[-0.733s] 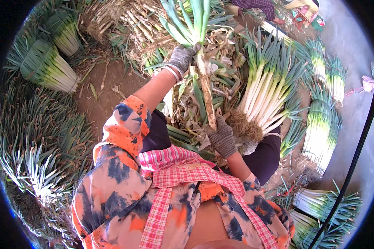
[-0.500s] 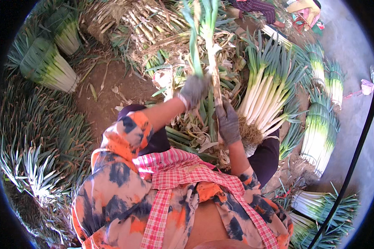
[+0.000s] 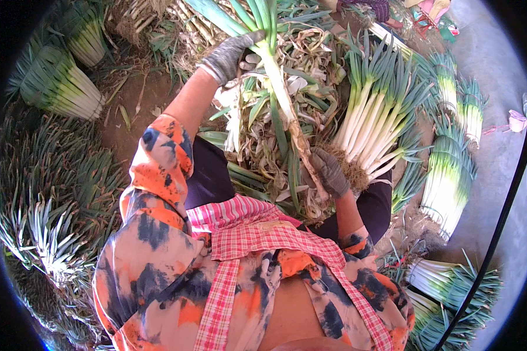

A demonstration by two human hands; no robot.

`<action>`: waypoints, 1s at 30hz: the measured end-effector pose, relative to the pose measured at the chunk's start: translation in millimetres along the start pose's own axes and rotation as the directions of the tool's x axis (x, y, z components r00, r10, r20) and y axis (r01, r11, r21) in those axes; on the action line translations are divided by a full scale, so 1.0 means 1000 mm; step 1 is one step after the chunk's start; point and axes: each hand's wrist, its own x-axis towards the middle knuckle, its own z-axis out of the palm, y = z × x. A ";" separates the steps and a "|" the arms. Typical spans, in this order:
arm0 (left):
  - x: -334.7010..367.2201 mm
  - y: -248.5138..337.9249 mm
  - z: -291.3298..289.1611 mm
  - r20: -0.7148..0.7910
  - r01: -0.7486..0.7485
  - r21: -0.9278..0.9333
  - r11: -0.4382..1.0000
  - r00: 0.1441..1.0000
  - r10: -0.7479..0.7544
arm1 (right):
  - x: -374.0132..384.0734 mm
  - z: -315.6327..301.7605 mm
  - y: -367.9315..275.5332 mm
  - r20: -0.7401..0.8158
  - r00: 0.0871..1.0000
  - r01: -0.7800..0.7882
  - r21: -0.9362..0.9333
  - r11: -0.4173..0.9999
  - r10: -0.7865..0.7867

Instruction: The person picks up individual leeks from a pile, peels away the outer layers and debris by hand, and places the cleaned leeks onto another pile.

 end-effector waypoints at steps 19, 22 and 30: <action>0.001 -0.034 0.020 0.124 -0.129 -0.020 0.991 0.984 0.131 | 0.132 -0.013 -0.109 -0.217 0.957 -0.016 0.621 0.784 0.191; -0.003 -0.032 0.021 0.138 -0.111 0.034 0.993 0.985 0.105 | 0.132 -0.009 -0.131 -0.258 0.932 0.023 0.742 0.670 0.254; 0.003 -0.027 0.009 0.286 -0.154 -0.110 0.982 0.941 0.180 | 0.110 0.017 -0.072 0.111 0.947 -0.300 0.640 0.707 0.302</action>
